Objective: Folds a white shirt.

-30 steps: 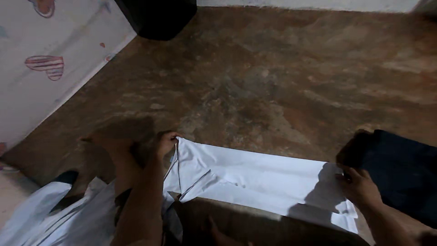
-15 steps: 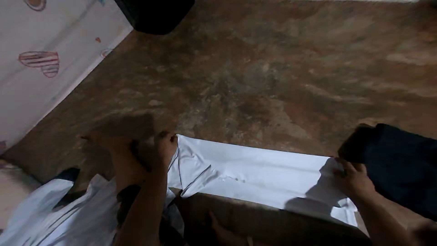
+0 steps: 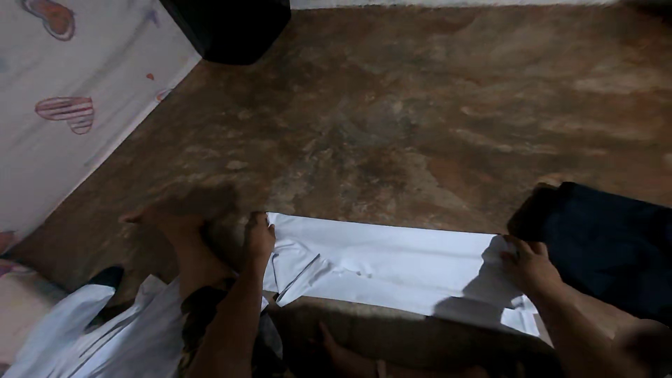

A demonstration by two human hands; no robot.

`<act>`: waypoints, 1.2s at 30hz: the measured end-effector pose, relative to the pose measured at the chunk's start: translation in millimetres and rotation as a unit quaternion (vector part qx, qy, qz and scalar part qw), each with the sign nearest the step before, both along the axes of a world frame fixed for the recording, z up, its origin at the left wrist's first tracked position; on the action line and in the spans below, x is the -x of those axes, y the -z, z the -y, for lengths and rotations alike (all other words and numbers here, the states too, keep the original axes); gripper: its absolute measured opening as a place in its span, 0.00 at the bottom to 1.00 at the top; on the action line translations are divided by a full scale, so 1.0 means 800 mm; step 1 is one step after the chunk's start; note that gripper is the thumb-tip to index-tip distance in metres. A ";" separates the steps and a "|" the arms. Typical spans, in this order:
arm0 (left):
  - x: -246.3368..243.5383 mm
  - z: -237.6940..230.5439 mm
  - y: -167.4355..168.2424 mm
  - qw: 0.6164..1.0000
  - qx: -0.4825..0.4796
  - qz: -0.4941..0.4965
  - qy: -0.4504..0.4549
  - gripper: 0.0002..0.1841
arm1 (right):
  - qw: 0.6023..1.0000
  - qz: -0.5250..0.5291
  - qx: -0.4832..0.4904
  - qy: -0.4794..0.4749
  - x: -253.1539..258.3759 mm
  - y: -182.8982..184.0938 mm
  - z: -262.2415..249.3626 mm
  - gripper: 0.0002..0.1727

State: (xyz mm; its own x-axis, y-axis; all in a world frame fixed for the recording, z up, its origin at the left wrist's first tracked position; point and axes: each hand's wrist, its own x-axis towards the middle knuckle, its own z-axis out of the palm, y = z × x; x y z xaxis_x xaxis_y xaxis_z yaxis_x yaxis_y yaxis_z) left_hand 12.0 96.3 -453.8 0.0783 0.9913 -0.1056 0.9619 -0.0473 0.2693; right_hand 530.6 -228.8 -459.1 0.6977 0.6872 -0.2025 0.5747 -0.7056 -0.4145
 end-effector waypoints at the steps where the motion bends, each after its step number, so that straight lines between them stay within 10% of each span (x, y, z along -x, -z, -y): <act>1: -0.002 0.003 0.002 0.999 -0.015 -0.028 0.021 0.23 | 1.000 -0.004 0.001 0.001 0.001 -0.002 0.000 0.28; 9: -0.025 0.027 0.007 0.958 0.000 -0.077 0.277 0.27 | 1.000 0.001 0.014 0.008 0.009 -0.011 -0.002 0.28; 18: -0.023 0.026 0.002 0.956 0.056 -0.120 0.262 0.33 | 1.000 0.005 0.020 0.021 0.009 -0.008 0.000 0.27; 26: -0.152 0.102 -0.030 0.925 0.091 -0.052 0.364 0.33 | 0.996 0.058 0.038 -0.055 0.082 -0.030 -0.035 0.28; 36: -0.236 0.148 0.043 0.910 0.035 -0.077 0.405 0.36 | 0.989 0.140 -0.044 -0.012 0.160 0.072 -0.069 0.42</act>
